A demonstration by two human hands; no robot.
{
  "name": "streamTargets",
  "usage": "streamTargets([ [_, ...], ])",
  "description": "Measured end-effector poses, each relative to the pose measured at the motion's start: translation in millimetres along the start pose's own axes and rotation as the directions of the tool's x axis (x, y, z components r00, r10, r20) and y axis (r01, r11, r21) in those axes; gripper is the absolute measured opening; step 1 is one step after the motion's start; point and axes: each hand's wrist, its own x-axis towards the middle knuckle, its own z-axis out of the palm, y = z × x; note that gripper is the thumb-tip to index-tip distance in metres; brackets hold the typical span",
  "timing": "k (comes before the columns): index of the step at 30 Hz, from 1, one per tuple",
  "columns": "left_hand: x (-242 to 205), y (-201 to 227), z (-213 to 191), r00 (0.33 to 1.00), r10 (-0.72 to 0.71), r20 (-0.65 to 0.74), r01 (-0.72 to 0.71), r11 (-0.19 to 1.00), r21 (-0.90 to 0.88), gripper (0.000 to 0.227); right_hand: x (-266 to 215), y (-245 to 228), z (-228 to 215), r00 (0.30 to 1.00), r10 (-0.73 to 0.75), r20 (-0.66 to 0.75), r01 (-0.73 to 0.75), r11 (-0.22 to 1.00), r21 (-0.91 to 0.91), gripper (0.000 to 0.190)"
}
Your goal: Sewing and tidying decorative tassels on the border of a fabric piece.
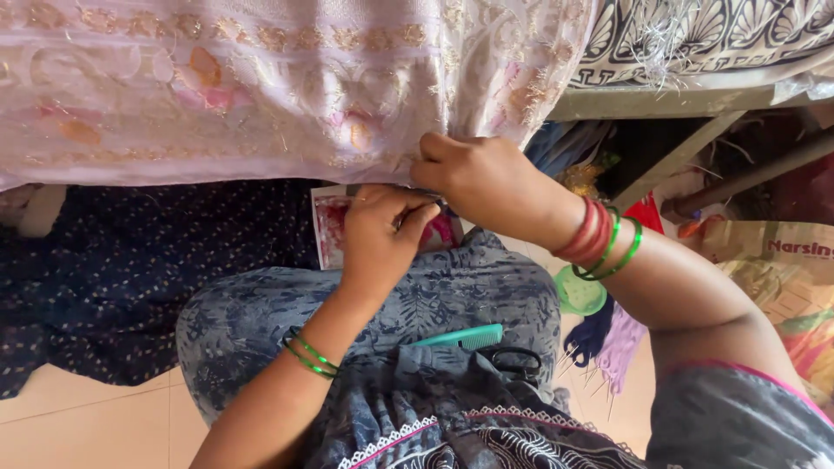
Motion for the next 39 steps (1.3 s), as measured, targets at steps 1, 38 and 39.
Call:
streamTargets([
  [1, 0, 11, -4, 0.968, 0.247, -0.043, -0.226, 0.933, 0.28, 0.009, 0, 2, 8, 0.999, 0.045, 0.028, -0.043, 0.998, -0.039, 0.014],
  [38, 16, -25, 14, 0.982, 0.046, 0.184, -0.06, 0.996, 0.07, 0.027, -79, -2, 105, 0.607, 0.757, 0.242, -0.247, -0.11, 0.963, 0.011],
  [39, 15, -22, 13, 0.982, 0.045, 0.184, -0.059, 0.996, 0.07, 0.027, -78, -2, 104, 0.607, 0.757, 0.243, -0.247, -0.111, 0.963, 0.011],
])
